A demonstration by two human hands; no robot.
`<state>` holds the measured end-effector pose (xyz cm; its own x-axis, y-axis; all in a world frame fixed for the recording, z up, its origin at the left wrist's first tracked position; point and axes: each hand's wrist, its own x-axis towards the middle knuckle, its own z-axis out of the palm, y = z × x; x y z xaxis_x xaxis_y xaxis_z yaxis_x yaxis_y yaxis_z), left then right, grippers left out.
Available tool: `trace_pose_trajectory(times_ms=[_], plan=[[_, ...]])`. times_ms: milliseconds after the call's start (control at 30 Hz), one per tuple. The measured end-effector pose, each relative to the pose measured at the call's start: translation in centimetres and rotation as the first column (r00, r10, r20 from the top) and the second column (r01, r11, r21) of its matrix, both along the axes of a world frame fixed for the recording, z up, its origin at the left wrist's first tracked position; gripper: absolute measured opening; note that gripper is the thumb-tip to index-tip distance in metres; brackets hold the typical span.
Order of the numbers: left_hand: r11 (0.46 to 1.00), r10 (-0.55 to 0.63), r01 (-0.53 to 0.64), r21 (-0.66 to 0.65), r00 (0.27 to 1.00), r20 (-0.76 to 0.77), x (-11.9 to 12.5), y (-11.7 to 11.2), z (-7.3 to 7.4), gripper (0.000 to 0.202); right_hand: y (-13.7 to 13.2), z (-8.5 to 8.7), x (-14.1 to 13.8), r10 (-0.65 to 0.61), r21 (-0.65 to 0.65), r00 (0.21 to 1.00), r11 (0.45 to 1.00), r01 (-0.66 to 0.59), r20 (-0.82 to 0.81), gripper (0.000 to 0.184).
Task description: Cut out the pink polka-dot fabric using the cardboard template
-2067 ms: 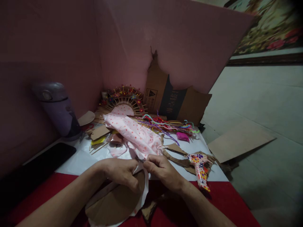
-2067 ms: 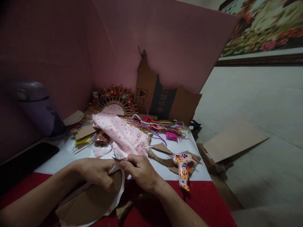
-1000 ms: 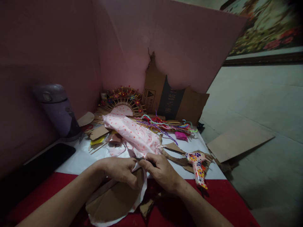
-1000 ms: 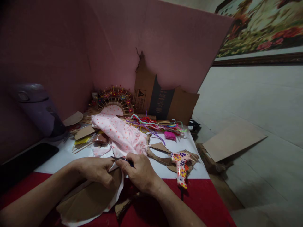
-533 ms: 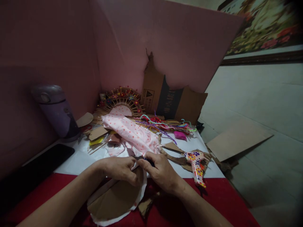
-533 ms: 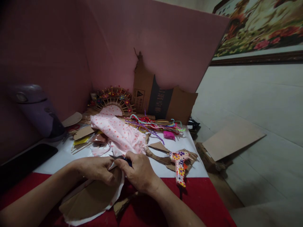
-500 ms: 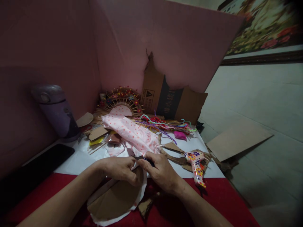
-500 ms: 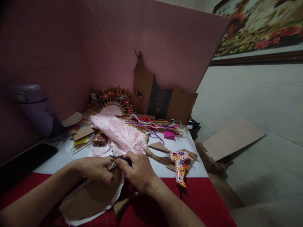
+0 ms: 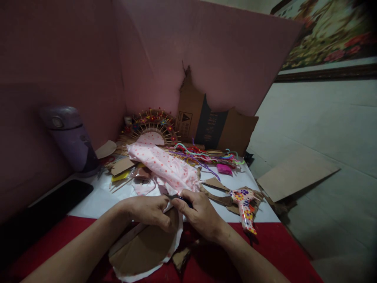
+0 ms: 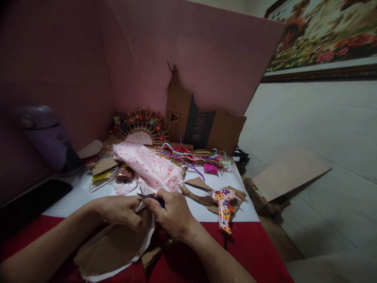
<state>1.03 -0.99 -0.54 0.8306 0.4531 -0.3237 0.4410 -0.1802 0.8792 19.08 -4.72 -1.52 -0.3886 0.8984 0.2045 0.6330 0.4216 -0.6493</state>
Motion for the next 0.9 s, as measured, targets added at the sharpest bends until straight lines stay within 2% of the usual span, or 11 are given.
trace_pose_trajectory(times_ms=[233,500,900], plan=[[1.0,0.009,-0.01,-0.019,1.0,-0.014,0.17,-0.08,0.44,0.016,-0.07,-0.02,0.08,-0.001,0.002,1.0,1.0,0.001,0.0,0.04],[0.999,-0.014,0.014,-0.033,1.0,0.014,-0.08,0.1,-0.17,0.015,0.06,0.1,-0.02,-0.003,0.006,1.0,1.0,0.003,-0.001,0.039],[0.999,0.046,-0.047,-0.024,0.997,-0.056,0.24,-0.27,0.55,0.016,-0.27,0.34,-0.08,-0.027,0.029,0.999,0.999,0.026,0.039,0.039]])
